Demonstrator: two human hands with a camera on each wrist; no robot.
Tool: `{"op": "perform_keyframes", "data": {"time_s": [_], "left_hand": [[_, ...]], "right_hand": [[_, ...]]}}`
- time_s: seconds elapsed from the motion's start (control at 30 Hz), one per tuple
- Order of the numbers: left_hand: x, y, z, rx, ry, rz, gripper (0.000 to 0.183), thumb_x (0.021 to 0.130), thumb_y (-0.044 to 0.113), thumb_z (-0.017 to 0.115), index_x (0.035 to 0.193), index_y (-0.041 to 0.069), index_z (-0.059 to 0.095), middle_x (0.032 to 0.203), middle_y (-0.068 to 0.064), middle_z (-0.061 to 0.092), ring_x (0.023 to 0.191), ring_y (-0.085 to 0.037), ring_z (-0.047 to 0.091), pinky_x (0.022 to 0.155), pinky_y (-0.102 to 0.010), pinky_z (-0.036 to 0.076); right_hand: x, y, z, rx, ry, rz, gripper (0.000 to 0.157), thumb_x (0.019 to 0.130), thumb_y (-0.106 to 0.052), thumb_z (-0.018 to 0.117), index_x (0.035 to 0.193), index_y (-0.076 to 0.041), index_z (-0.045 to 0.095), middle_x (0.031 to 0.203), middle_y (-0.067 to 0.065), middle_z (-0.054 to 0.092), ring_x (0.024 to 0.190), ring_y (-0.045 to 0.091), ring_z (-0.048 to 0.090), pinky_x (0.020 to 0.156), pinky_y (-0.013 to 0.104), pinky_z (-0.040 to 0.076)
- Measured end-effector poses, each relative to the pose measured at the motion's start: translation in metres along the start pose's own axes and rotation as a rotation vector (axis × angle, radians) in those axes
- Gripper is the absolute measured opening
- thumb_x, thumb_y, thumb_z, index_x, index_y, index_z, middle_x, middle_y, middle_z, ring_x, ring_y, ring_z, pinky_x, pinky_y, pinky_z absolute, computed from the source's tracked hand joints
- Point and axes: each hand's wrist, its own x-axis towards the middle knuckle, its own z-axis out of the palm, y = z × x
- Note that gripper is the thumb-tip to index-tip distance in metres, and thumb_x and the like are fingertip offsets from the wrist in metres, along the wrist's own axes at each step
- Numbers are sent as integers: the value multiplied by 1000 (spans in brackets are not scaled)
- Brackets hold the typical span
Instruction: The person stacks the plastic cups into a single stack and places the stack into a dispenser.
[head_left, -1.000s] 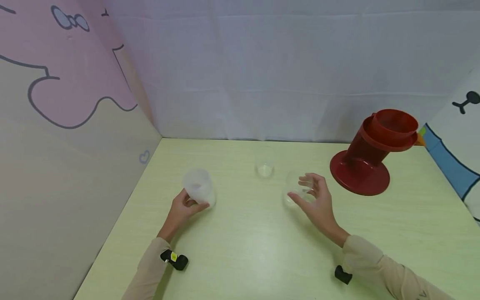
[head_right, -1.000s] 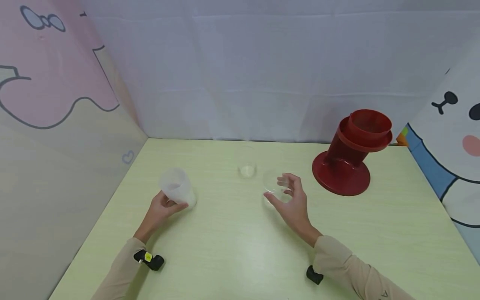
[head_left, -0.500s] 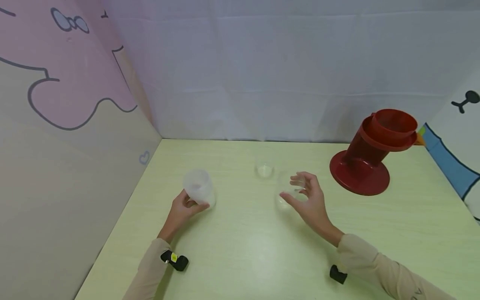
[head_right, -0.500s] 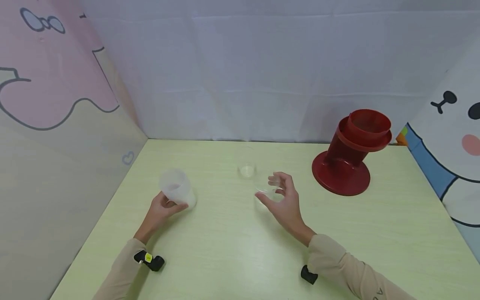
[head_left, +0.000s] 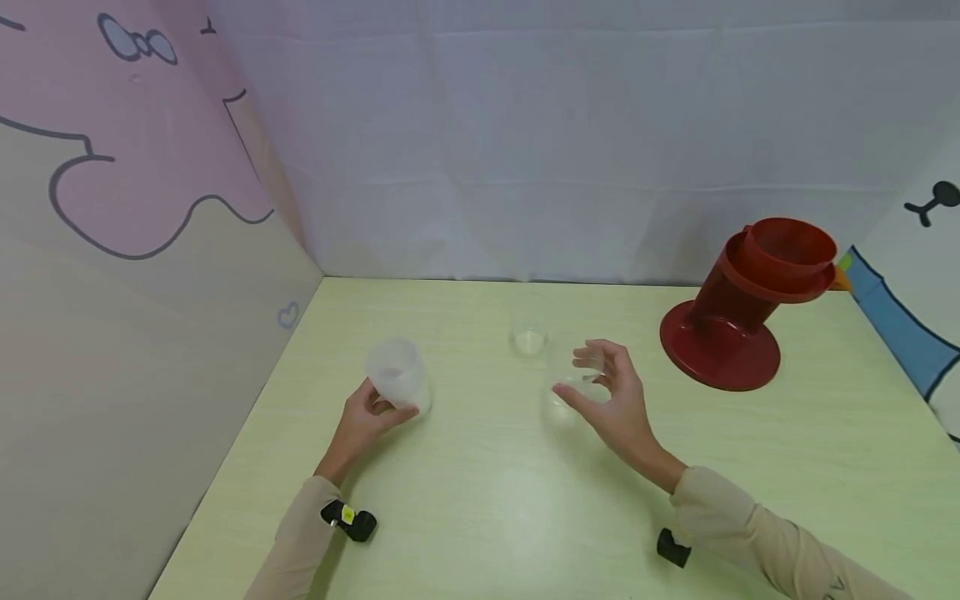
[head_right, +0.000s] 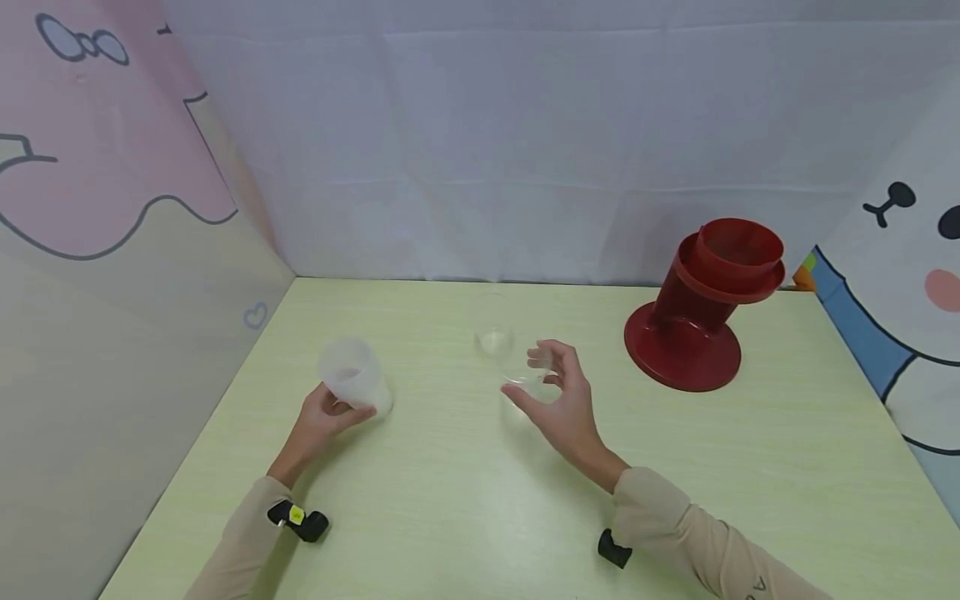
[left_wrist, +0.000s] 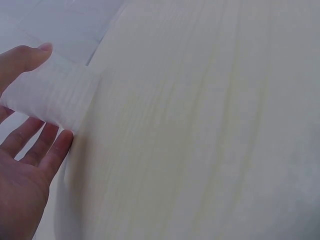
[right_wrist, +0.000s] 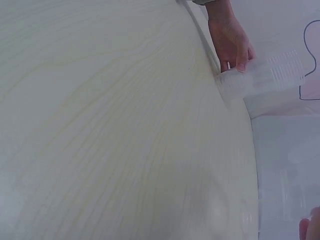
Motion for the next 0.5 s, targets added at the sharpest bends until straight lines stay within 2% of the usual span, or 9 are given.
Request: {"op": "perform_keyframes", "data": {"time_s": [0.33, 0.5], "left_hand": [[0, 0, 0, 5, 0, -4, 74, 78, 12, 79, 140, 12, 39, 136, -10, 47, 114, -31, 56, 89, -32, 49], [1, -5, 0, 2, 0, 13, 73, 78, 12, 79, 140, 10, 39, 136, -12, 47, 113, -32, 56, 88, -30, 49]], "right_hand": [[2, -8, 4, -13, -24, -22, 59, 77, 4, 75, 127, 1, 43, 116, 15, 58, 108, 35, 54, 83, 24, 42], [4, -12, 6, -5, -33, -24, 59, 76, 4, 75, 126, 1, 44, 117, 15, 58, 108, 34, 54, 83, 25, 43]]}}
